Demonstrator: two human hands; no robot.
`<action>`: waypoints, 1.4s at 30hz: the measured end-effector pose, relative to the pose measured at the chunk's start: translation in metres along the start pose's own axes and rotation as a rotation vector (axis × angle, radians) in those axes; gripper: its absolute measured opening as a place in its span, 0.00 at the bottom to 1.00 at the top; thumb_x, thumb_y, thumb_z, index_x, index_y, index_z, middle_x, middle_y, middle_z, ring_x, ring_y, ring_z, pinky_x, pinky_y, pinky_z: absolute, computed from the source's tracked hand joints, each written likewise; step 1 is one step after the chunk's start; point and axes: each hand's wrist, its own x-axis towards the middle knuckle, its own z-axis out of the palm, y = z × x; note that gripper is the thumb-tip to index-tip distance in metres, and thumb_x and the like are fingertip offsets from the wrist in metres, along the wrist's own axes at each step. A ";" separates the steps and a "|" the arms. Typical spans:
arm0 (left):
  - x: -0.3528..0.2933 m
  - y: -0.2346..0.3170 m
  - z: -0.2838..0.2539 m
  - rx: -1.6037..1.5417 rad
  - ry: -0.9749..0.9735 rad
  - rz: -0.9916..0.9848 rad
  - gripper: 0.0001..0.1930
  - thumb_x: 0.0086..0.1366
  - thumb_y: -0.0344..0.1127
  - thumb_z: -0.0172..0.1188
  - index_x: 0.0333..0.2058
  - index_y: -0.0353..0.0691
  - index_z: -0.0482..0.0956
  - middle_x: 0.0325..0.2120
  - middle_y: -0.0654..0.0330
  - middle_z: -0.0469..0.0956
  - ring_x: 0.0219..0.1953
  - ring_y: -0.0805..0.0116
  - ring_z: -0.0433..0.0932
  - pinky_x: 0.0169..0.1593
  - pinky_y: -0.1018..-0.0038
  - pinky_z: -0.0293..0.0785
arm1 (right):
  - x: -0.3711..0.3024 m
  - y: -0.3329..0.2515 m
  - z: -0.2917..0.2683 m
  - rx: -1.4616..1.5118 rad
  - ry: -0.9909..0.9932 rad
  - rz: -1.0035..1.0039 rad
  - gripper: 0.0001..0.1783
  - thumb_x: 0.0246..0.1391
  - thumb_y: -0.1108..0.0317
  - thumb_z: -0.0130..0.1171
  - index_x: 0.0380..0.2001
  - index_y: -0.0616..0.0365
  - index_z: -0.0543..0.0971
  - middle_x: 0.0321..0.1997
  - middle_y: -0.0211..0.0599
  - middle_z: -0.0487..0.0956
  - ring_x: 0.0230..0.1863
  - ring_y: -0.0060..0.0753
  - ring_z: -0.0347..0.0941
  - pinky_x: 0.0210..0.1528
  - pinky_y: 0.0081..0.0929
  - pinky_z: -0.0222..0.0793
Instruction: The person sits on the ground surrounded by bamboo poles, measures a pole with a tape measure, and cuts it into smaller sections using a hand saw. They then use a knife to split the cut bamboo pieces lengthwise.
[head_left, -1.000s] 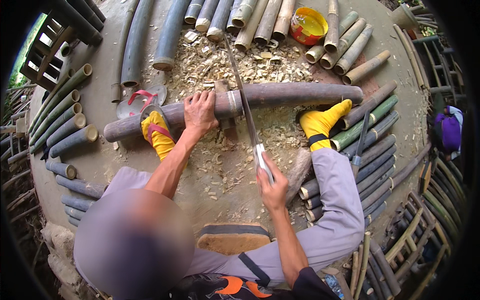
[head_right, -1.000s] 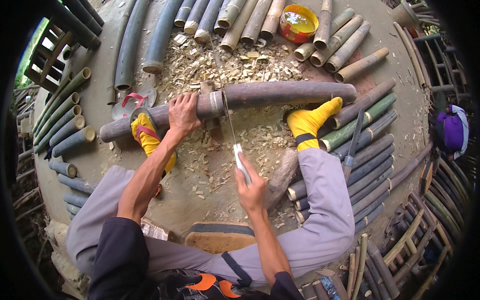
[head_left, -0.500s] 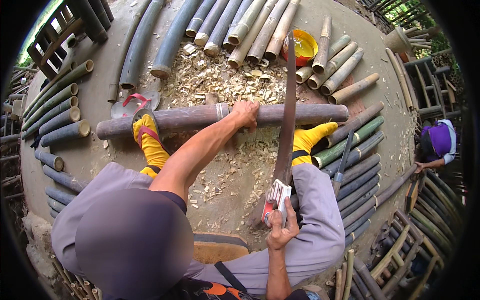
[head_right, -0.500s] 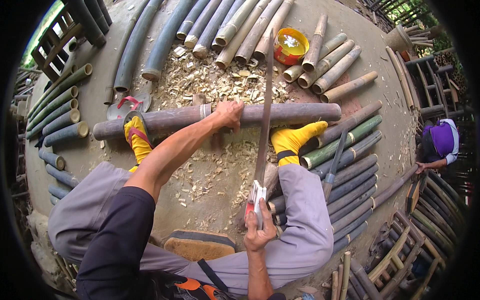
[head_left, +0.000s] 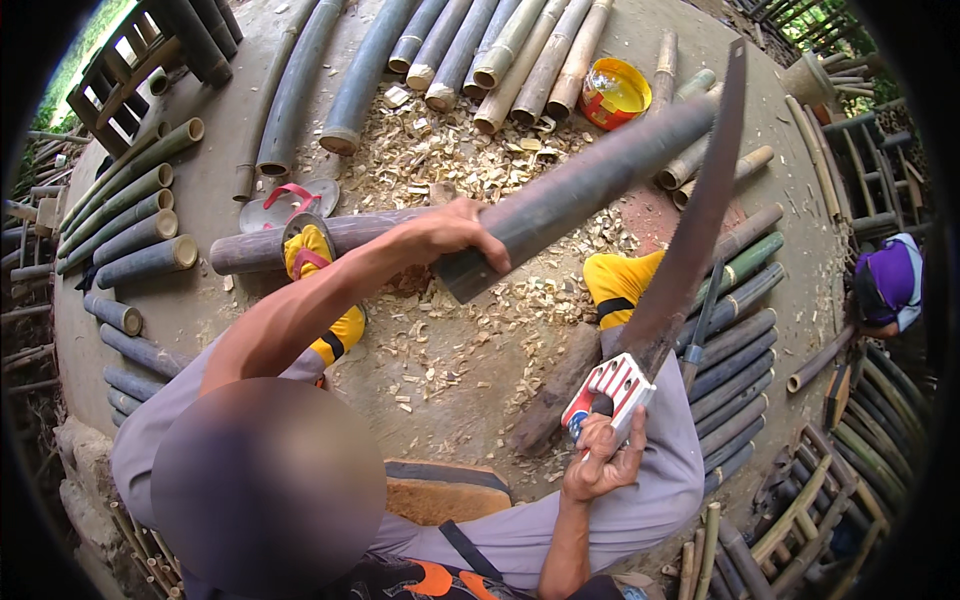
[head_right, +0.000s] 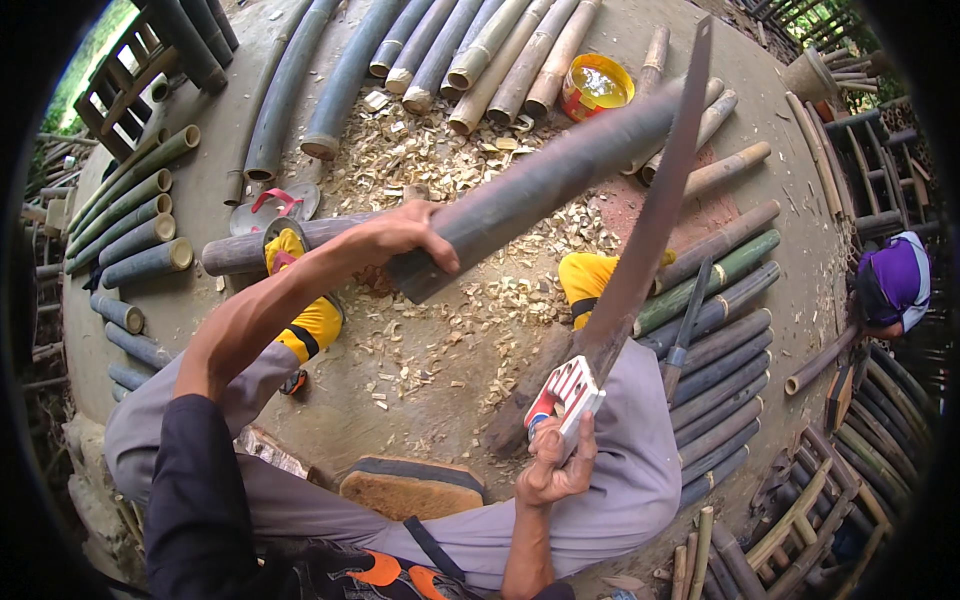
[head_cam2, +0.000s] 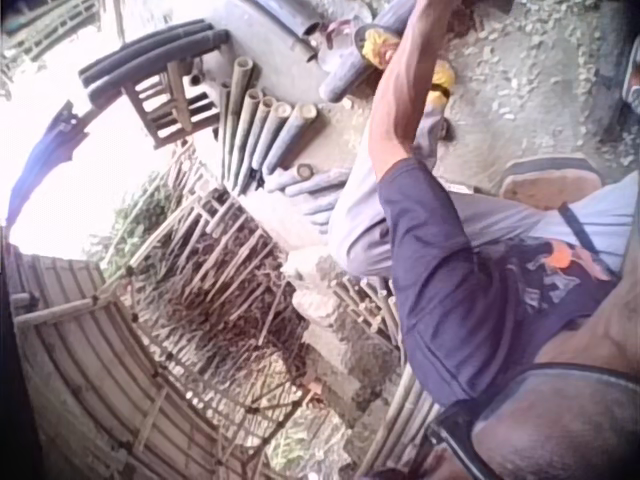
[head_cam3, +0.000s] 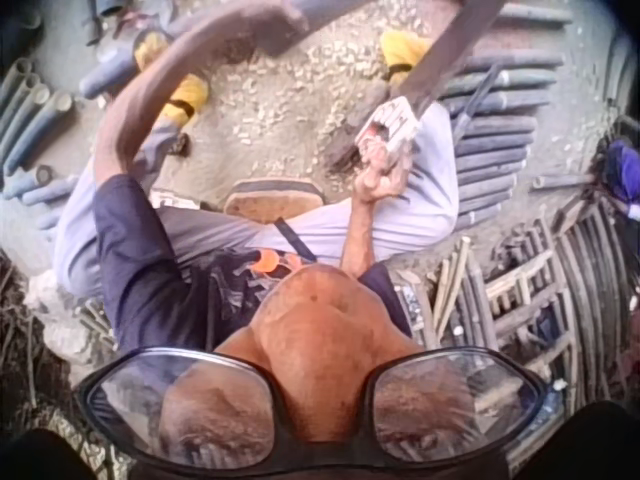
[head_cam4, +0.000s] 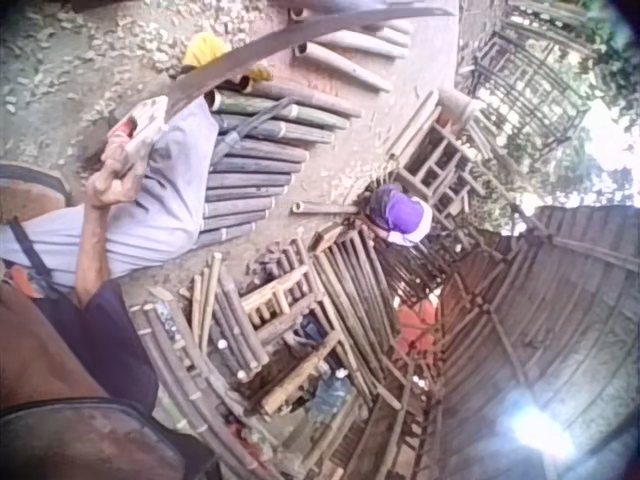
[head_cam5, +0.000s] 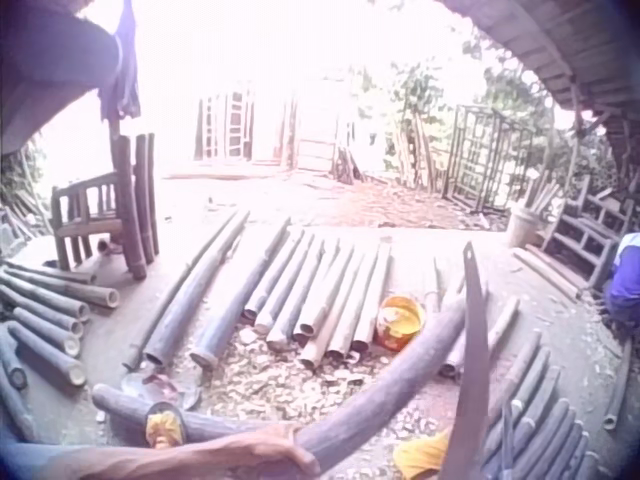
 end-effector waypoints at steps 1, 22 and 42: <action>-0.010 0.002 -0.005 -0.067 0.055 0.030 0.32 0.37 0.38 0.73 0.44 0.31 0.74 0.32 0.55 0.78 0.33 0.65 0.78 0.40 0.75 0.76 | -0.001 0.003 0.000 -0.011 0.002 0.021 0.24 0.62 0.75 0.46 0.61 0.68 0.63 0.15 0.26 0.64 0.17 0.19 0.57 0.31 0.27 0.66; -0.035 -0.067 -0.270 -0.076 1.029 -0.180 0.34 0.45 0.42 0.72 0.52 0.36 0.74 0.42 0.47 0.78 0.38 0.58 0.81 0.39 0.63 0.79 | -0.034 0.028 0.031 -0.296 -0.327 0.209 0.31 0.52 0.79 0.58 0.60 0.72 0.63 0.59 0.48 0.69 0.56 0.36 0.69 0.60 0.31 0.63; 0.027 -0.088 -0.017 1.111 0.499 0.207 0.47 0.38 0.57 0.76 0.57 0.46 0.66 0.51 0.57 0.73 0.54 0.61 0.70 0.54 0.54 0.62 | -0.051 -0.012 0.027 -0.303 -0.500 0.298 0.28 0.53 0.78 0.58 0.58 0.68 0.69 0.52 0.54 0.77 0.47 0.37 0.79 0.46 0.27 0.74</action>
